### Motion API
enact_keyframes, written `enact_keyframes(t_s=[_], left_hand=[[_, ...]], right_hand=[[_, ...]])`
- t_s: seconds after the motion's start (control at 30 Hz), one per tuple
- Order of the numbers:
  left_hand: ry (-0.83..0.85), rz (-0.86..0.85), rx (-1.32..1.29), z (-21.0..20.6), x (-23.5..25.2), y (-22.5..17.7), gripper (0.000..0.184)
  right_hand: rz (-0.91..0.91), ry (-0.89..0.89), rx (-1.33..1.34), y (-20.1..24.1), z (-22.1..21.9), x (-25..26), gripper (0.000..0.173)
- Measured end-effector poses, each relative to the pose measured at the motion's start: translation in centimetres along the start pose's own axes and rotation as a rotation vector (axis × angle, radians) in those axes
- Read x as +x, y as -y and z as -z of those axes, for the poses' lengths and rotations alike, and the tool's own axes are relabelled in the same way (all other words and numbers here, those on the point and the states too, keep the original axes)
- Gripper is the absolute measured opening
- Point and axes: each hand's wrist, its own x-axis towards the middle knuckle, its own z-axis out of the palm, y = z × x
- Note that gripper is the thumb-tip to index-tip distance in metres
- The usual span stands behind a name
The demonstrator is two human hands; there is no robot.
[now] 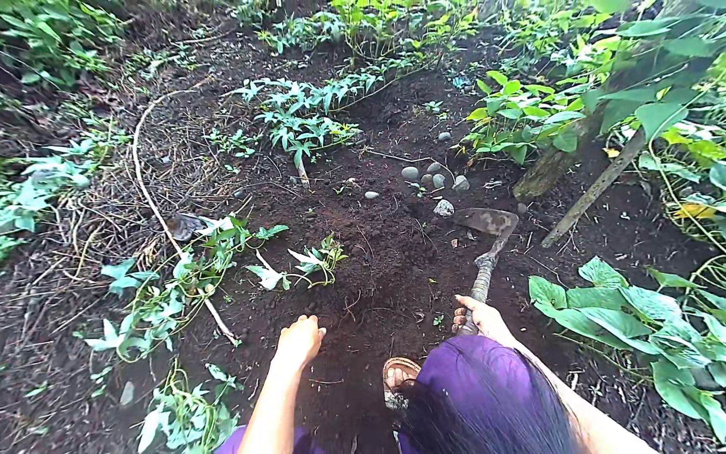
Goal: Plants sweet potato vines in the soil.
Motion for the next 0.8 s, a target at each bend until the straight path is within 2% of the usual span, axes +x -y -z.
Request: enact_keyframes(t_s=[0.2, 0.33, 0.43, 0.57, 0.67, 0.73, 0.8], left_hand=[[-0.01, -0.027, -0.021, 0.3, 0.3, -0.1, 0.053], [-0.02, -0.05, -0.052, 0.2, 0.5, 0.1, 0.053], [-0.04, -0.02, -0.065, 0.6, 0.2, 0.9, 0.053], [-0.059, 0.032, -0.076, 0.8, -0.1, 2.2, 0.052], [-0.043, 0.062, -0.061, 0.8, -0.2, 2.3, 0.052], [-0.035, 0.057, -0.05, 0.7, -0.3, 1.9, 0.052], [-0.036, 0.042, -0.048, 0.7, -0.2, 1.7, 0.052]], right_hand=[[-0.005, 0.115, 0.217, 3.8, -3.2, 0.4, 0.014], [0.134, 0.021, 0.067, 5.6, -2.5, 3.7, 0.007], [0.203, -0.026, -0.13, 4.1, -0.4, 3.4, 0.017], [0.182, -0.051, -0.443, 0.6, 3.0, 0.4, 0.018], [0.165, -0.08, -0.702, -1.8, 4.2, 1.5, 0.031], [0.13, -0.077, -0.719, -2.2, 3.2, 2.1, 0.033], [0.089, -0.049, -0.541, -2.2, 1.0, 2.6, 0.024]])
